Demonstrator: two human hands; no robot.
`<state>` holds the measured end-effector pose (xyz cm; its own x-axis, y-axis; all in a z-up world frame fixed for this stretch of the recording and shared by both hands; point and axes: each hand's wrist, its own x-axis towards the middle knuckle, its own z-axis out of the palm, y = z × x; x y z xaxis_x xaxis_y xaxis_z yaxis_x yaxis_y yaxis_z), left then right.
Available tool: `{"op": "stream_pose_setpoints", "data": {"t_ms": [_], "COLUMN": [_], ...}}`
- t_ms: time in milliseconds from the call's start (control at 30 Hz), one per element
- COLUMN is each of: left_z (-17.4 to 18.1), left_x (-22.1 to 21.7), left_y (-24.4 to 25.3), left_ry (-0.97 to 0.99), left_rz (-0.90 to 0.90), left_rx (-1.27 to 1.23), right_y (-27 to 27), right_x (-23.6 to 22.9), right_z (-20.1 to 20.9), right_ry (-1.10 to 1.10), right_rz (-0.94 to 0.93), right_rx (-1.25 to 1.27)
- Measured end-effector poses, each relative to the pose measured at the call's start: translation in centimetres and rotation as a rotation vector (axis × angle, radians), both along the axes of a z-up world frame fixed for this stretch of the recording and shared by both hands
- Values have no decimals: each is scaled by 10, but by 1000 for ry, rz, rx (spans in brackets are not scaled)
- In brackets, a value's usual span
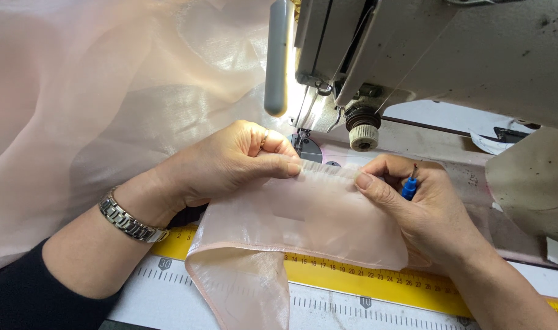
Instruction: Gathering and pleating a strip of sheer fabric by hand and measuring it at a sewing workstation.
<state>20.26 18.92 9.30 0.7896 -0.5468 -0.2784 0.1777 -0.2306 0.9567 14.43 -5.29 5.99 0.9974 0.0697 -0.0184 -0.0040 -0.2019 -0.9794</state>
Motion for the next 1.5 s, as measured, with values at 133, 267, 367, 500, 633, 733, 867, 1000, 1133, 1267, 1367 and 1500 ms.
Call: {"op": "stream_pose_setpoints", "data": {"t_ms": [133, 267, 367, 500, 633, 733, 867, 1000, 1133, 1267, 1367, 1500], "left_z": [0, 1, 2, 4, 3, 3, 5, 5, 4, 1, 0, 3], "left_x": [0, 0, -1, -2, -1, -1, -2, -1, -1, 0, 1, -1], "left_y": [1, 1, 0, 0, 0, 0, 0, 1, 2, 3, 3, 3], "left_ry": [-16, -6, 10, 42, 33, 34, 41, 62, 49, 41, 30, 2], "left_rz": [-8, -1, 9, 20, 20, 21, 19, 17, 11, -5, -12, -12], "left_rx": [14, 7, -4, -26, -24, -29, -18, -13, -30, -46, -38, -1], "right_y": [2, 3, 2, 2, 0, 1, 2, 0, 1, -1, -1, 1], "right_x": [-1, -1, 0, 0, 1, 0, 0, 2, 0, 2, 1, 0], "right_z": [-1, 0, 0, 1, -7, 0, 1, -7, 0, 1, -3, 0], "right_ry": [-31, 15, -1, -9, -40, -18, -7, -37, -16, -10, -22, 22], "right_rz": [-5, -21, -22, -36, -4, -10, -12, -3, -15, -5, -4, -13], "right_rx": [31, 51, -20, -56, 85, -26, -53, 2, 22, -108, -86, 26]}}
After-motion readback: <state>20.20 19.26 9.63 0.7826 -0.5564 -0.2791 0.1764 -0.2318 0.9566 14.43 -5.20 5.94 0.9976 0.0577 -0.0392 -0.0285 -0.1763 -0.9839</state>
